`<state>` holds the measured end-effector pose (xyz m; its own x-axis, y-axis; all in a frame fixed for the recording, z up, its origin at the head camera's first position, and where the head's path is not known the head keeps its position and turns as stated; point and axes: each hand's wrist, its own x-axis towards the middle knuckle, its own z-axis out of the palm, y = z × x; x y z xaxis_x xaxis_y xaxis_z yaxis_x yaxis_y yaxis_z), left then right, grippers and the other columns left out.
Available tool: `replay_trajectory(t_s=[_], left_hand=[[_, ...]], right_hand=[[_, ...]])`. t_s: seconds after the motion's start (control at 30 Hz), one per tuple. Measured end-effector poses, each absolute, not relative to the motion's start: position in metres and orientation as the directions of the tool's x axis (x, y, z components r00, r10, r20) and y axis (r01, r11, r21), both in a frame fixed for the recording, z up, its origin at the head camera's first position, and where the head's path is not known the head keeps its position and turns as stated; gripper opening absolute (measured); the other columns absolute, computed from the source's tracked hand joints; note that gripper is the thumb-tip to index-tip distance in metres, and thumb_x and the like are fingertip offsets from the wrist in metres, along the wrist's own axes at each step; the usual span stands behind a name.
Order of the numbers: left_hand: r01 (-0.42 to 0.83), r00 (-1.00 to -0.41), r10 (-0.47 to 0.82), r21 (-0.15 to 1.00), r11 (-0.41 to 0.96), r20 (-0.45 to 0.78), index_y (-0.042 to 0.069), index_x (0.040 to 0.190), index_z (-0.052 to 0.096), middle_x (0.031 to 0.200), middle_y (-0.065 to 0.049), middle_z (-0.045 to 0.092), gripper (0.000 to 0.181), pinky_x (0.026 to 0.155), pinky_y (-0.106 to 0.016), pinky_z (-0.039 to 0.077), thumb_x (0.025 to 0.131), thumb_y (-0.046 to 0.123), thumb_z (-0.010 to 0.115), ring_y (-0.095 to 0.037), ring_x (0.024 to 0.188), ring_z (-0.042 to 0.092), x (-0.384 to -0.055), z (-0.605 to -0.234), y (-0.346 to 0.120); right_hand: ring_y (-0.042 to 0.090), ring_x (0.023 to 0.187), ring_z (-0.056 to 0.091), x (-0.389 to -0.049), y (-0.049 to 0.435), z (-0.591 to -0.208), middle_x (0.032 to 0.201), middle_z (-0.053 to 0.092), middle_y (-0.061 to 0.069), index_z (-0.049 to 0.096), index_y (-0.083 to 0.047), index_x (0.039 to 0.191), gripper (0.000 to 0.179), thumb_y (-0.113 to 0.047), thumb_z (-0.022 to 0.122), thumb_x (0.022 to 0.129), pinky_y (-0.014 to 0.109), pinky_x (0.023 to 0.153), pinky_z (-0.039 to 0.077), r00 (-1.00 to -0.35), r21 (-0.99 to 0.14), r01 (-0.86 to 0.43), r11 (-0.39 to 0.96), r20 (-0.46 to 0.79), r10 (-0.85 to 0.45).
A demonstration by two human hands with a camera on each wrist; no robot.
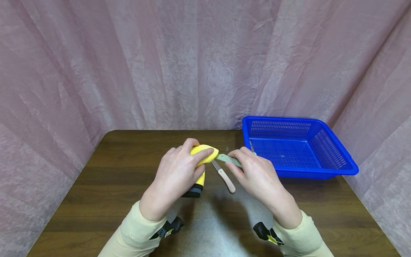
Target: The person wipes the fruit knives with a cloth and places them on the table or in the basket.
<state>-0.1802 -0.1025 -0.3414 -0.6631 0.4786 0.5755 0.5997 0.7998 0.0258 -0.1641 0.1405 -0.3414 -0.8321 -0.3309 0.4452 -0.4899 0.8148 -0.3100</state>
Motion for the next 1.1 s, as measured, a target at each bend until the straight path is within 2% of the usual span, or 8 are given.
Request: replay_trajectory(t_s=[1.1], left_hand=[[0.534,-0.750,0.420,0.093,0.841,0.511,0.029,0.134,0.081,0.123,-0.013,0.067,0.052,0.067,-0.045,0.055,0.087,0.009,0.085,-0.027,0.080,0.071,-0.188,-0.339,-0.115]], right_hand=[[0.014,0.073,0.058,-0.165,0.143,-0.340,0.096,0.068,-0.003,0.079,-0.014,0.113,0.015,-0.027,0.077,0.106,0.039,0.062,0.051,-0.823,-0.310,-0.497,0.811,0.464,-0.327]])
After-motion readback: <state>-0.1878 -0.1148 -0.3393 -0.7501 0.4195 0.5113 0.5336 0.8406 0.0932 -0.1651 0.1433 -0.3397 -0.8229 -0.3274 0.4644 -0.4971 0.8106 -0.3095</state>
